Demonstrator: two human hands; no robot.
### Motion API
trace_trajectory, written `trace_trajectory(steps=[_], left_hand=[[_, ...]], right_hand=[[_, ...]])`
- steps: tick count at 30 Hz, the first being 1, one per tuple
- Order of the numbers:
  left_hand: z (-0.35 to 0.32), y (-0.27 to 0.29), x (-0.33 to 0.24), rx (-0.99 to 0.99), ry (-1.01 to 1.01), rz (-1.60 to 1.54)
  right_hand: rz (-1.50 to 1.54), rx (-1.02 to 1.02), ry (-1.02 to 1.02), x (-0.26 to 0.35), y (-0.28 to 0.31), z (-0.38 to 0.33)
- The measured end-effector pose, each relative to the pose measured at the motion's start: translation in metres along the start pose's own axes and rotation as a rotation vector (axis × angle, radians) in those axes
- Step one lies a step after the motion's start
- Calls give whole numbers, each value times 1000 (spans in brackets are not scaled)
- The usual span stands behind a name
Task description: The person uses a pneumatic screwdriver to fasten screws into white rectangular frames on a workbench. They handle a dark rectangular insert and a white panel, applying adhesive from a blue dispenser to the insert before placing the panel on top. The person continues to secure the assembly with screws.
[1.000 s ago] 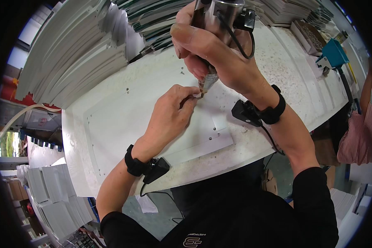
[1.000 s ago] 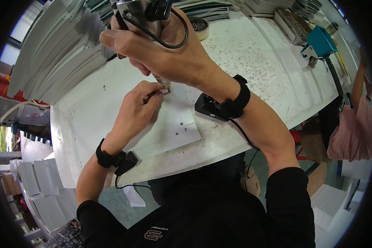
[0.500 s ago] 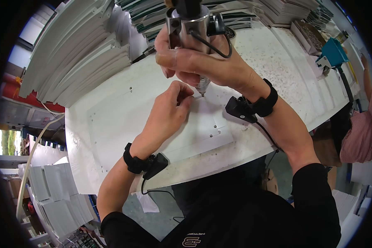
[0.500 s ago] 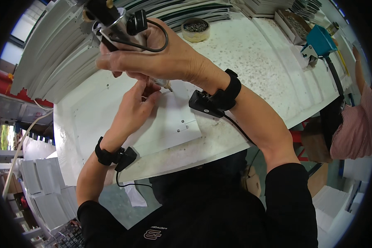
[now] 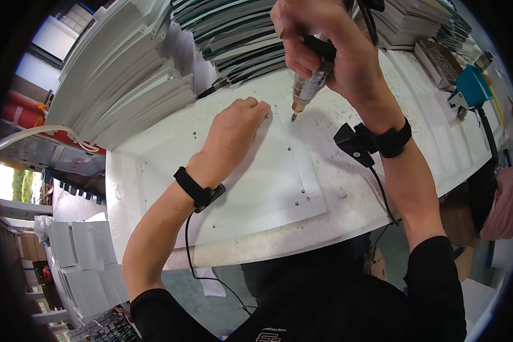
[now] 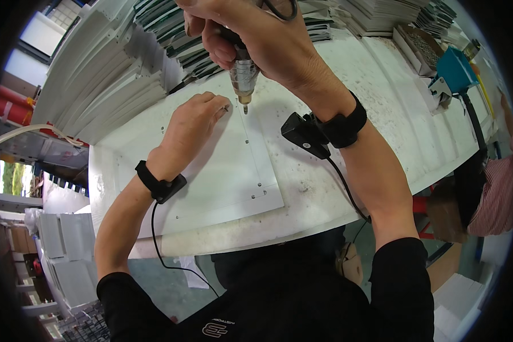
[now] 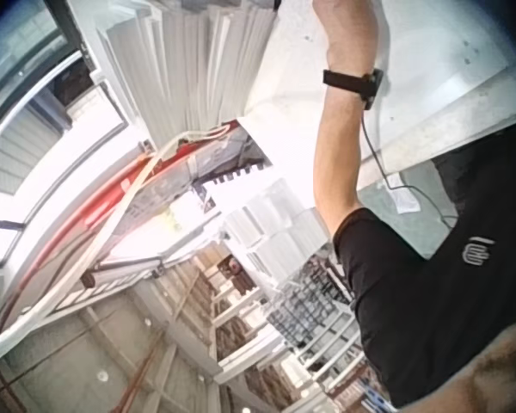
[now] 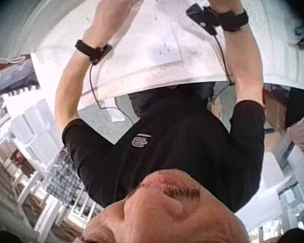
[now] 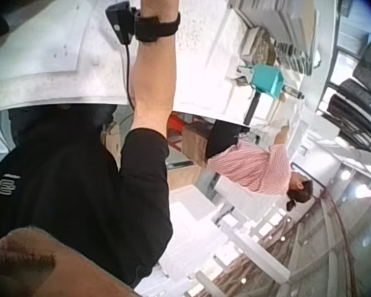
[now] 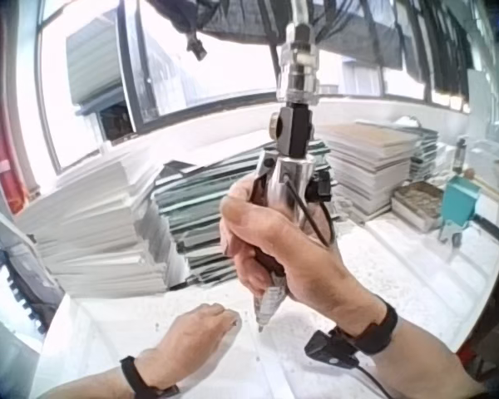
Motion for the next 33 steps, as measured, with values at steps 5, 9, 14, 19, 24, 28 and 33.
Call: trace_trajectory(steps=[5, 9, 14, 19, 24, 28, 33], left_hand=[[5, -6, -12, 69, -114, 142], [7, -8, -10, 59, -112, 242], [1, 3, 10, -63, 213, -320], [-32, 4, 18, -177, 361, -525], [-44, 19, 16, -188, 347, -442], [-57, 27, -6, -101, 294, -275], [-65, 24, -11, -113, 348, -221]], right_hand=[[31, -58, -59, 9, 0, -4], [-7, -28, 45, 6, 11, 2], [-51, -106, 56, 16, 26, -2], [13, -155, 1, 22, 23, -5], [17, -126, -49, 12, 25, -4], [21, -81, -20, 12, 20, -2], [-25, 3, 90, 12, 19, 0]])
Point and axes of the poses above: each hand's wrist, its own z-axis towards the middle knuckle, its own y-axis out of the back of the hand, x = y × z, the point moved 10 cm from there along z, towards the middle knuckle, and after that the axes turned 12 degrees about -y, right-handed, at the moved point
